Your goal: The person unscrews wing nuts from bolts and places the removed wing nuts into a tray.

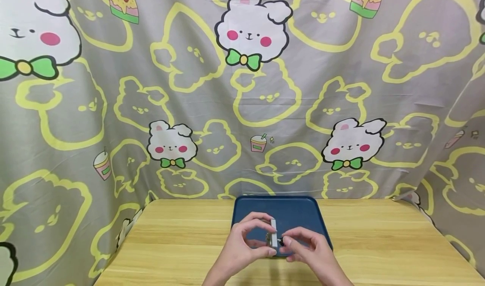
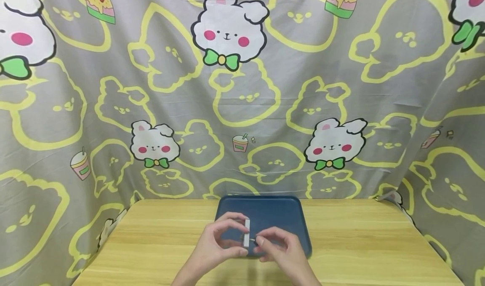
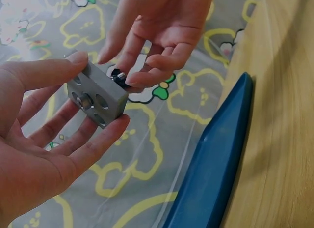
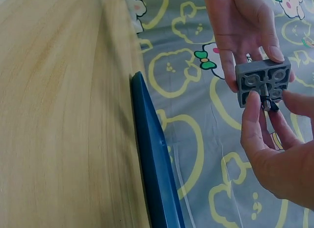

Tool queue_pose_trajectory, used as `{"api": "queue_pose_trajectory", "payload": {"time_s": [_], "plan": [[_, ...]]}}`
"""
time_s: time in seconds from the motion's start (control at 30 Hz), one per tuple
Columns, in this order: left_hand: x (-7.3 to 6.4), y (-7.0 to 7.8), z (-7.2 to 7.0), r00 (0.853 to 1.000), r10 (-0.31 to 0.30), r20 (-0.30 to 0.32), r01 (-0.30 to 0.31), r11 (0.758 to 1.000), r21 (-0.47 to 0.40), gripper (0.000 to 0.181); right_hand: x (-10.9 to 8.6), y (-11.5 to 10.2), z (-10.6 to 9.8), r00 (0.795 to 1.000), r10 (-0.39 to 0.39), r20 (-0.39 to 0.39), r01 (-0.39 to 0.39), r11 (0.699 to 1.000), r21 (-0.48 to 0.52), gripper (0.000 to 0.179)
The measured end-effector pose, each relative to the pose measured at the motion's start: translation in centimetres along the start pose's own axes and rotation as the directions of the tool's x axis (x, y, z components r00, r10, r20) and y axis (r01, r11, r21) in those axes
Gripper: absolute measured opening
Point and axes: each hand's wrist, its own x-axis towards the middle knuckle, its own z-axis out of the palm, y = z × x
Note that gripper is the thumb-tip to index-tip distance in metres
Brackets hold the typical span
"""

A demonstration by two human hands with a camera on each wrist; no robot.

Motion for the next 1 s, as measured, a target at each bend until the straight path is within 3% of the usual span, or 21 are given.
{"api": "queue_pose_trajectory", "payload": {"time_s": [0.2,0.47,0.57,0.7,0.8,0.87,0.93,1.0], "plan": [[0.1,-0.2,0.0,1.0,-0.002,0.001,0.002,1.0,0.003,0.032,0.1,-0.3,0.2,0.999,0.011,-0.053,-0.01,1.0,0.009,0.036],[0.1,-0.2,0.0,1.0,-0.01,-0.003,0.01,1.0,-0.001,0.034,0.1,-0.3,0.1,1.0,0.001,-0.015,-0.001,1.0,0.009,0.035],[0.1,-0.2,0.0,1.0,-0.012,-0.003,0.012,1.0,-0.007,0.034,-0.1,-0.4,0.1,1.0,-0.028,-0.011,0.028,0.999,-0.016,0.032],[0.1,-0.3,0.0,1.0,-0.016,0.002,0.016,1.0,-0.026,0.034,-0.4,-0.4,0.4,0.991,-0.133,-0.013,0.13,0.981,-0.142,0.03],[0.1,-0.3,-0.1,1.0,-0.02,0.007,0.02,0.999,-0.042,0.034,-0.6,-0.2,0.8,0.972,-0.236,-0.012,0.225,0.939,-0.26,0.027],[0.1,-0.3,-0.1,1.0,-0.021,0.012,0.021,0.999,-0.046,0.035,-0.7,0.0,1.0,0.945,-0.327,-0.009,0.306,0.893,-0.33,0.027],[0.1,-0.3,-0.2,1.0,-0.019,0.016,0.02,0.999,-0.047,0.035,-0.7,0.3,1.2,0.897,-0.441,-0.001,0.402,0.82,-0.408,0.031],[0.1,-0.3,-0.2,1.0,-0.018,0.019,0.019,0.999,-0.049,0.035,-0.5,0.7,1.4,0.823,-0.568,0.027,0.503,0.705,-0.501,0.04]]}}
